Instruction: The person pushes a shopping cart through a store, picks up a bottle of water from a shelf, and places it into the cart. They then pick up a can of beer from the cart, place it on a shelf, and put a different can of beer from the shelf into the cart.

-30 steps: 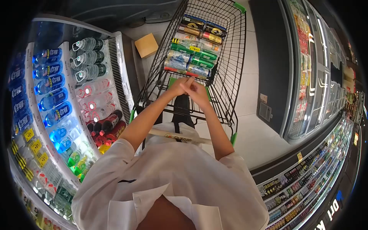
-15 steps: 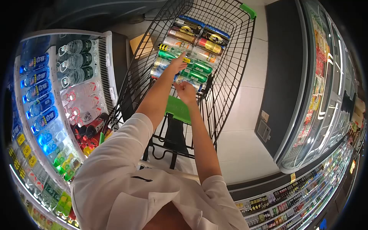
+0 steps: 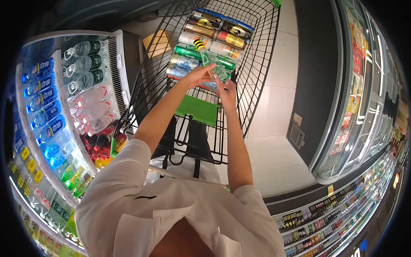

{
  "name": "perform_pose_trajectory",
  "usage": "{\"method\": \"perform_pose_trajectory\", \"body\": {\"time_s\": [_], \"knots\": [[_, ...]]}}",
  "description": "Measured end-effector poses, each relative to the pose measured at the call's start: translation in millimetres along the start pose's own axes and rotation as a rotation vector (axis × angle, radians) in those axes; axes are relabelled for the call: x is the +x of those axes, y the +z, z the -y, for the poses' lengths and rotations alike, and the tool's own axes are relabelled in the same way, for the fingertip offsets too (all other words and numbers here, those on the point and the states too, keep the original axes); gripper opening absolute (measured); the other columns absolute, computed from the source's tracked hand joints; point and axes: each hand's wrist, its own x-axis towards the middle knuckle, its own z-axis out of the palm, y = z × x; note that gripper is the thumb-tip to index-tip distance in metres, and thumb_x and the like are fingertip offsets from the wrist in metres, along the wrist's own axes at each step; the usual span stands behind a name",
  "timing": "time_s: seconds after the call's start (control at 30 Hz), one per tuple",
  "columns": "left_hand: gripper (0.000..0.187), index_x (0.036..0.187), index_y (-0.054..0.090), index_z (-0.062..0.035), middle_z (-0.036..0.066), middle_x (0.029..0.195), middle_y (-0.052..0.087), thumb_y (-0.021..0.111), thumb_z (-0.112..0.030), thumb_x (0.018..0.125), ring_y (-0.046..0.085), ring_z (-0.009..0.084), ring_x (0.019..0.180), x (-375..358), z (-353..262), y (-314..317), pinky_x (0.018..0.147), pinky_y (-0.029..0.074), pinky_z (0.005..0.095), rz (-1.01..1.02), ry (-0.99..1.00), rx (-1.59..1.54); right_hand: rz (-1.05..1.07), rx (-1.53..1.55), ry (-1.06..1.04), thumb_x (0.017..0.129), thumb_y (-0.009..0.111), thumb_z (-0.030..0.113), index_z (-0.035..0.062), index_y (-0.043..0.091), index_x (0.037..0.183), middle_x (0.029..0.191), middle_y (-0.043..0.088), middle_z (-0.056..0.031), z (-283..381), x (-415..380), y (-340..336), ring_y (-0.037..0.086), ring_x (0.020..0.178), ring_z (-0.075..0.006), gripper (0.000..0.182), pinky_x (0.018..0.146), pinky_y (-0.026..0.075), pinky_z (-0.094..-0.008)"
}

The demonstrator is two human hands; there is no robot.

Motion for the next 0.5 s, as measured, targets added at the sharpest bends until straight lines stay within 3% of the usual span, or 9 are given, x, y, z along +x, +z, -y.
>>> {"method": "perform_pose_trajectory", "body": {"time_s": [0.1,0.13,0.2,0.27,0.33,0.4,0.43,0.47,0.5], "knots": [[0.064,0.126,0.055,0.0029,0.014,0.118,0.064,0.068,-0.049,0.091,0.064,0.0218,0.11,-60.9,-7.0,25.4,0.102,0.049,0.0359,0.075,0.069,0.062,0.207,-0.015,-0.187,0.087,0.077,0.037,-0.0068,0.036,0.139,0.114,0.061,-0.017,32.7,-23.4,-0.2,0.066,0.089,-0.0186,0.08,0.07,0.055,-0.0271],[0.065,0.128,0.054,0.0033,0.015,0.12,0.064,0.068,-0.048,0.091,0.064,0.0219,0.11,-84.7,-13.0,36.7,0.101,0.049,0.0359,0.097,0.122,0.085,0.234,-0.094,-0.167,0.086,0.079,0.033,-0.0062,0.041,0.137,0.109,0.064,-0.0152,52.0,-40.1,0.5,0.066,0.088,-0.0166,0.075,0.071,0.055,-0.027],[0.066,0.132,0.049,0.0042,0.014,0.121,0.063,0.07,-0.043,0.092,0.063,0.0194,0.109,-130.4,-25.8,54.7,0.099,0.049,0.0349,0.091,0.177,0.132,0.213,-0.243,-0.337,0.084,0.08,0.031,-0.0062,0.048,0.131,0.105,0.066,-0.013,57.0,-61.5,-2.7,0.066,0.086,-0.0152,0.067,0.07,0.054,-0.0267],[0.065,0.129,0.05,0.0049,0.017,0.118,0.063,0.071,-0.044,0.09,0.064,0.0191,0.104,-152.0,-16.1,56.0,0.086,0.053,0.0333,-0.115,0.481,0.459,0.284,-0.221,-0.342,0.086,0.078,0.029,-0.0057,0.051,0.128,0.105,0.067,-0.0133,84.9,-102.8,2.5,0.067,0.085,-0.0165,0.061,0.069,0.054,-0.0279],[0.06,0.13,0.048,0.0038,0.015,0.115,0.064,0.068,-0.04,0.093,0.063,0.0177,0.103,-197.5,-29.4,66.1,0.082,0.053,0.0328,-0.091,0.552,0.496,0.364,-0.205,-0.349,0.087,0.077,0.028,-0.0052,0.054,0.124,0.105,0.067,-0.0137,110.4,-140.8,9.0,0.067,0.084,-0.0177,0.055,0.068,0.054,-0.0292],[0.051,0.126,0.05,-0.0011,0.011,0.109,0.063,0.065,-0.038,0.095,0.062,0.0156,0.098,-234.0,-39.2,66.1,0.079,0.052,0.0321,-0.073,0.64,0.401,0.533,0.15,-0.083,0.093,0.069,0.028,-0.0044,0.055,0.122,0.101,0.068,-0.0153,125.1,-171.0,18.5,0.069,0.08,-0.0216,0.046,0.065,0.055,-0.0323],[0.04,0.122,0.053,-0.0062,0.006,0.106,0.062,0.06,-0.038,0.098,0.06,0.0126,0.093,-250.5,-50.1,59.5,0.077,0.05,0.0307,-0.1,0.554,0.374,0.54,0.146,-0.091,0.093,0.069,0.028,-0.0044,0.055,0.122,0.101,0.068,-0.0153,128.2,-183.9,24.3,0.069,0.08,-0.0216,0.046,0.065,0.055,-0.0323],[0.033,0.116,0.054,-0.0095,0.002,0.104,0.06,0.055,-0.039,0.101,0.057,0.0086,0.09,-265.9,-53.0,65.4,0.076,0.048,0.0275,-0.047,0.597,0.008,0.619,0.209,-0.067,0.094,0.065,0.031,-0.0045,0.055,0.121,0.099,0.068,-0.0161,131.3,-194.7,30.3,0.068,0.077,-0.0227,0.046,0.064,0.054,-0.0327],[0.035,0.121,0.054,-0.0102,0.002,0.106,0.06,0.053,-0.04,0.102,0.056,0.0076,0.092,-279.3,-62.9,58.8,0.075,0.047,0.0267,-0.009,0.554,-0.049,0.699,0.269,-0.04,0.095,0.062,0.034,-0.0045,0.055,0.12,0.097,0.068,-0.0168,134.2,-204.5,36.3,0.068,0.075,-0.0237,0.047,0.063,0.054,-0.0332]]}}
